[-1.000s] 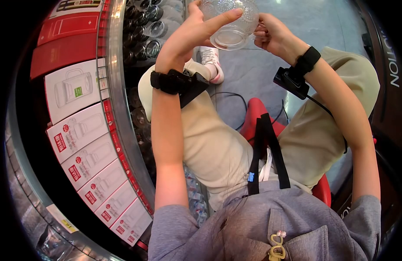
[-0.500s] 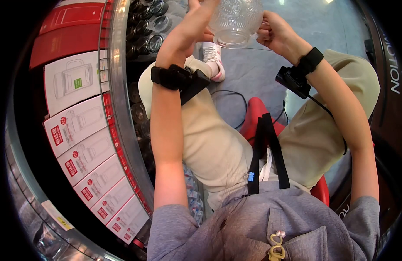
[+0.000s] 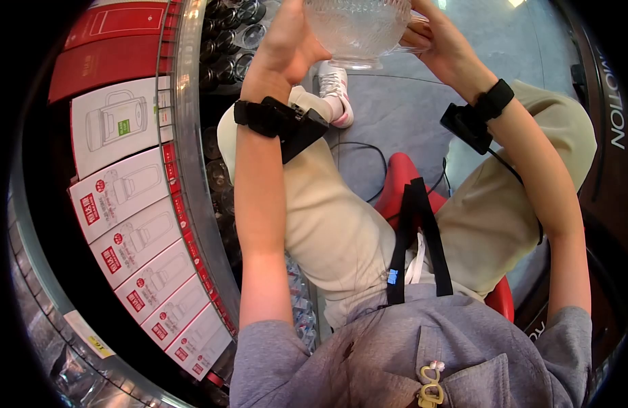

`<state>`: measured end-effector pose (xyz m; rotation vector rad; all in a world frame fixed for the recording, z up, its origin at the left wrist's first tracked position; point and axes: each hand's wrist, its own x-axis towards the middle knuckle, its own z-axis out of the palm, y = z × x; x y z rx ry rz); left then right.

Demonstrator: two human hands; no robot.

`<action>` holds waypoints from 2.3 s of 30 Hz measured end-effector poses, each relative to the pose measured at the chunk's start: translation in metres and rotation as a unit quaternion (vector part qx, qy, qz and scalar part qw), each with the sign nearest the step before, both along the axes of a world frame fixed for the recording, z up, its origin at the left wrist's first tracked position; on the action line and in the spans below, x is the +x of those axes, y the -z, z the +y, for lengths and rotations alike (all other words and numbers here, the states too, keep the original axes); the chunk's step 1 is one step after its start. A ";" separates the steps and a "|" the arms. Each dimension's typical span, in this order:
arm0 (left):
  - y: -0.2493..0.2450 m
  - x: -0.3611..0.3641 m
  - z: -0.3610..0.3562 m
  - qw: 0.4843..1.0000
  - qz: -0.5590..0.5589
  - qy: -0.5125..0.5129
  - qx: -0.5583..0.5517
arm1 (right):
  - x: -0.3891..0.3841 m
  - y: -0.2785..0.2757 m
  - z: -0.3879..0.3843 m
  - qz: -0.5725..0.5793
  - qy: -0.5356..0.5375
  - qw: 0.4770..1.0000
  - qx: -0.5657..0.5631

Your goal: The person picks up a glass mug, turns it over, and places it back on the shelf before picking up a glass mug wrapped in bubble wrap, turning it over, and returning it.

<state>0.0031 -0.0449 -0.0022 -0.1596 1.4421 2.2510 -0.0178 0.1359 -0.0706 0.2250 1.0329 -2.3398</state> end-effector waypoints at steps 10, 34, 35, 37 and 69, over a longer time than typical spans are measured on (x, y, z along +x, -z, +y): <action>0.001 0.001 -0.002 0.997 -0.065 0.047 0.006 | -0.001 0.000 0.021 0.061 0.004 0.998 0.013; 0.013 0.006 0.004 0.992 0.037 0.004 -0.124 | -0.005 -0.003 0.019 0.108 -0.048 0.958 0.263; 0.016 0.006 0.005 0.989 0.051 0.003 -0.138 | -0.006 0.003 0.021 0.115 -0.070 0.963 0.234; 0.019 0.004 0.005 0.991 0.062 0.034 -0.115 | -0.012 0.017 0.025 0.128 -0.114 0.969 0.175; 0.056 -0.006 -0.014 0.909 0.224 -0.010 -0.350 | 0.003 0.034 -0.003 0.022 -0.227 0.959 0.170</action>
